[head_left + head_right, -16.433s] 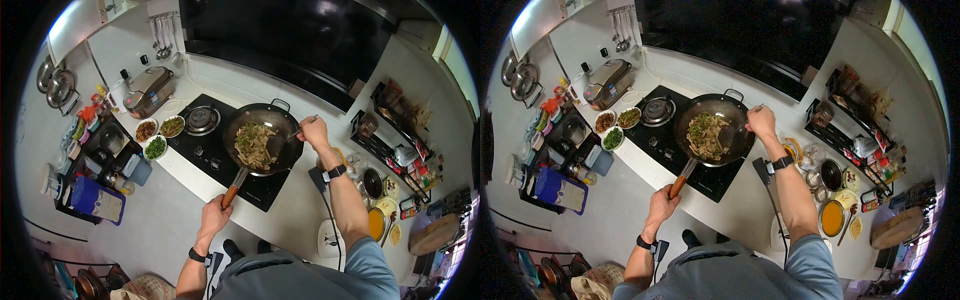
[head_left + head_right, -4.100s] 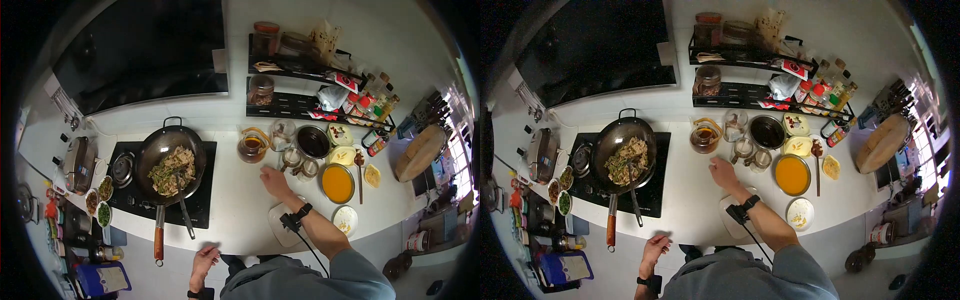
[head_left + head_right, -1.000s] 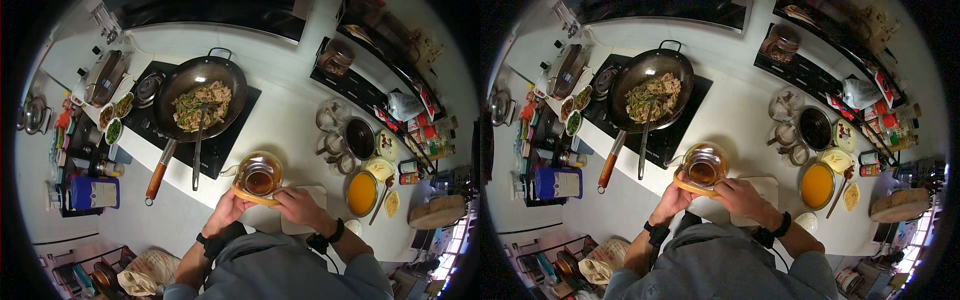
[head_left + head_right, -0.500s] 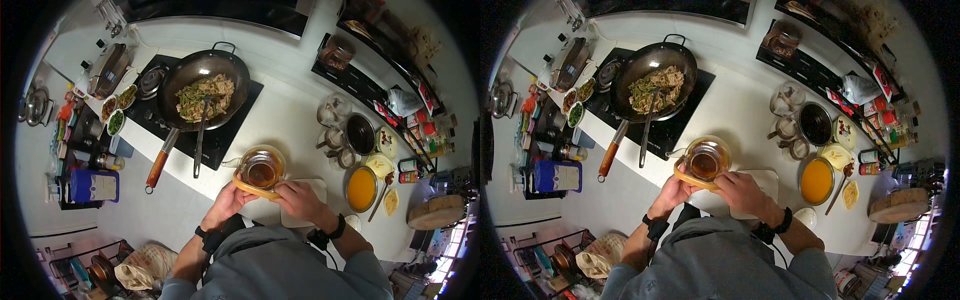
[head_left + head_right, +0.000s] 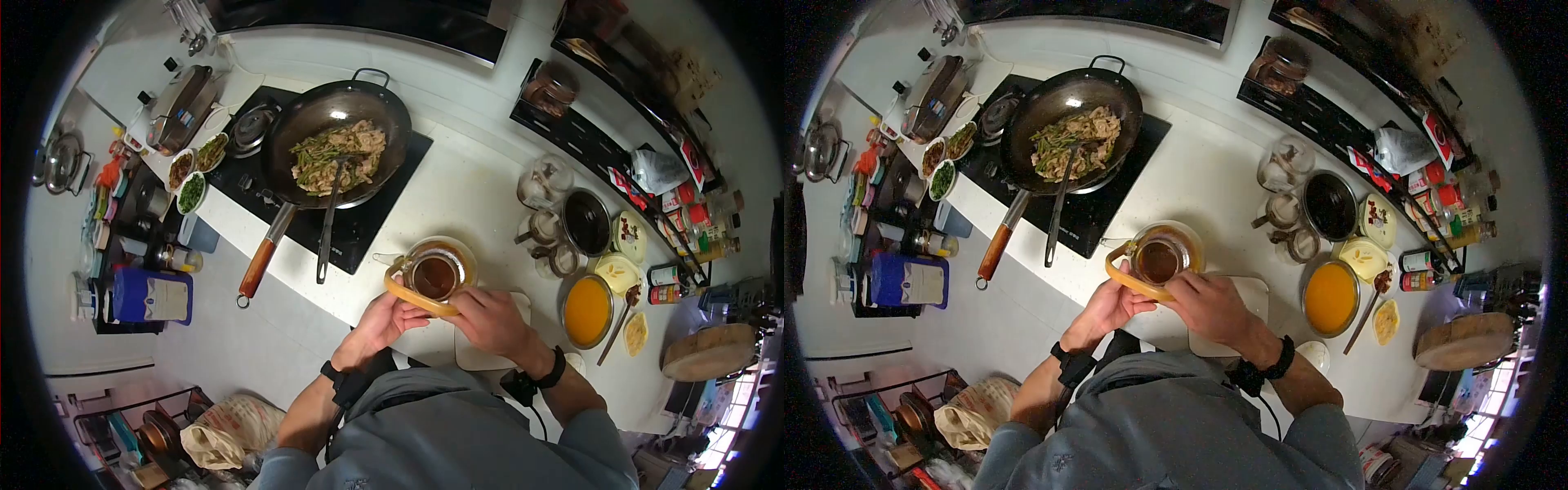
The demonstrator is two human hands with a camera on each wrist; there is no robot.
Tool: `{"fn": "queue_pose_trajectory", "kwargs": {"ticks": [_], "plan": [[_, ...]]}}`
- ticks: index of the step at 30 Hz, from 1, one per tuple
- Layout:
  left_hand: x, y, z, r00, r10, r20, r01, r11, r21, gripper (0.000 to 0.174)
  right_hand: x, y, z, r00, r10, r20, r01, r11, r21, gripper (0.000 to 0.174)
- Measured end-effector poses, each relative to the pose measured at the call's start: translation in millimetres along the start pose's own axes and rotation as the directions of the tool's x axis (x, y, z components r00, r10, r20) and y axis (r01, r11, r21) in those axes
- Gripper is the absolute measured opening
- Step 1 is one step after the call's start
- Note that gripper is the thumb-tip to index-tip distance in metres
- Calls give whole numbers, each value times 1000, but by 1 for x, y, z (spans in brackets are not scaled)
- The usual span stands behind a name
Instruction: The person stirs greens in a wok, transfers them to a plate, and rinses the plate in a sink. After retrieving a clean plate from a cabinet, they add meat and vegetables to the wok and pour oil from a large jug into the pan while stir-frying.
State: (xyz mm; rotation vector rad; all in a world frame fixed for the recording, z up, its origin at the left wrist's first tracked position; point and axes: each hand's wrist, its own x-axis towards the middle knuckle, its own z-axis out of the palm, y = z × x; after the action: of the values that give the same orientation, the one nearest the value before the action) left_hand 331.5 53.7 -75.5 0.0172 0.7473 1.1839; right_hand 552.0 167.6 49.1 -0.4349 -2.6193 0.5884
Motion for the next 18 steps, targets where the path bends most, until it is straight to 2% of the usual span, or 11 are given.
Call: {"fn": "queue_pose_trajectory", "kwargs": {"ticks": [5, 7, 11, 17, 18], "plan": [[1, 1, 5, 999, -27, 29, 27, 999, 20, 66, 3, 0, -5, 999, -46, 16, 47, 998, -45, 26], [2, 2, 4, 1000, -22, 20, 21, 1000, 20, 67, 0, 0, -4, 998, 38, 41, -37, 999, -12, 26], [6, -1, 0, 999, -32, 12, 31, 999, 32, 66, -6, 6, 0, 999, 4, 44, -3, 1000, -23, 28], [19, -2, -10, 1000, 22, -5, -22, 998, 56, 63, -18, 22, 17, 993, 76, 85, -83, 993, 87, 23], [22, -2, -10, 1000, 24, -6, -24, 998, 52, 63, -22, 27, 23, 990, 124, 63, -132, 980, 152, 22]]}}
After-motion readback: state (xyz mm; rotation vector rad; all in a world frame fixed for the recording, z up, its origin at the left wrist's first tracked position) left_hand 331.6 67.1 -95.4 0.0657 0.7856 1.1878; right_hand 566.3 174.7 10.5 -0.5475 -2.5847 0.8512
